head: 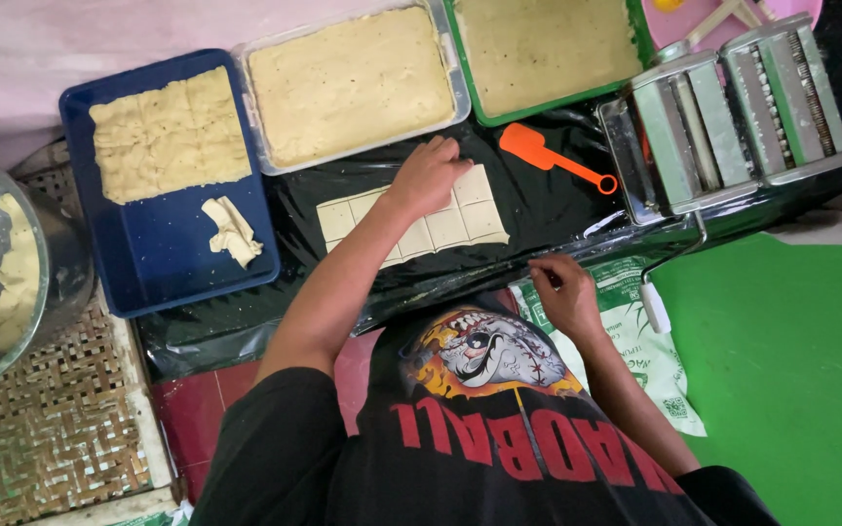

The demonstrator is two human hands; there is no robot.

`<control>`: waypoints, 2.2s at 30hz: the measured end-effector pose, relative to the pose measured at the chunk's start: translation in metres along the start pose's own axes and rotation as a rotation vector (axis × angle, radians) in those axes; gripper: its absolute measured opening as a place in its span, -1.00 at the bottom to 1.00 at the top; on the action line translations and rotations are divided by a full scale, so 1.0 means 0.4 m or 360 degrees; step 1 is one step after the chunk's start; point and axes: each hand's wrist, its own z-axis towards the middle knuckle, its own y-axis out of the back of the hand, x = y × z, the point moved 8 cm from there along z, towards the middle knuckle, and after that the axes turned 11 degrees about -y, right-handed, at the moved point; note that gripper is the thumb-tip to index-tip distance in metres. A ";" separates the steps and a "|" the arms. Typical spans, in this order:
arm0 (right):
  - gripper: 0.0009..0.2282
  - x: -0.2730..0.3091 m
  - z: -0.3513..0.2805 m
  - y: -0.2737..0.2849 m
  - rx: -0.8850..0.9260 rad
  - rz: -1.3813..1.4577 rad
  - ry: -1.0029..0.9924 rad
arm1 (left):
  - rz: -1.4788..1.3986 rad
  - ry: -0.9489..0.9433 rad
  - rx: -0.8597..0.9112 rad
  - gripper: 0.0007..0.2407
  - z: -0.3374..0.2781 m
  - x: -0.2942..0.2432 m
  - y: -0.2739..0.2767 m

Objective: Flattening dough with a pasta machine, cutting the sheet into squares using a plastic tool, and placing the squares on a drying rack.

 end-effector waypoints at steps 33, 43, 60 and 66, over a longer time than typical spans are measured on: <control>-0.86 0.016 -0.014 -0.021 0.0024 -0.0009 0.0015 | -0.0031 0.0002 -0.0295 -0.94 -0.085 0.067 0.053; -0.89 0.119 -0.004 -0.095 0.0140 -0.0093 0.0124 | -0.0044 0.0547 -0.0509 -0.95 -0.512 0.092 0.361; -0.88 0.355 0.011 -0.310 0.0327 -0.0123 0.0409 | 0.0174 0.0974 -0.0919 -0.93 -0.949 0.131 0.533; -0.88 0.443 0.146 -0.473 0.0278 -0.0279 0.0577 | 0.0028 0.0977 -0.0925 -0.94 -0.919 0.167 0.466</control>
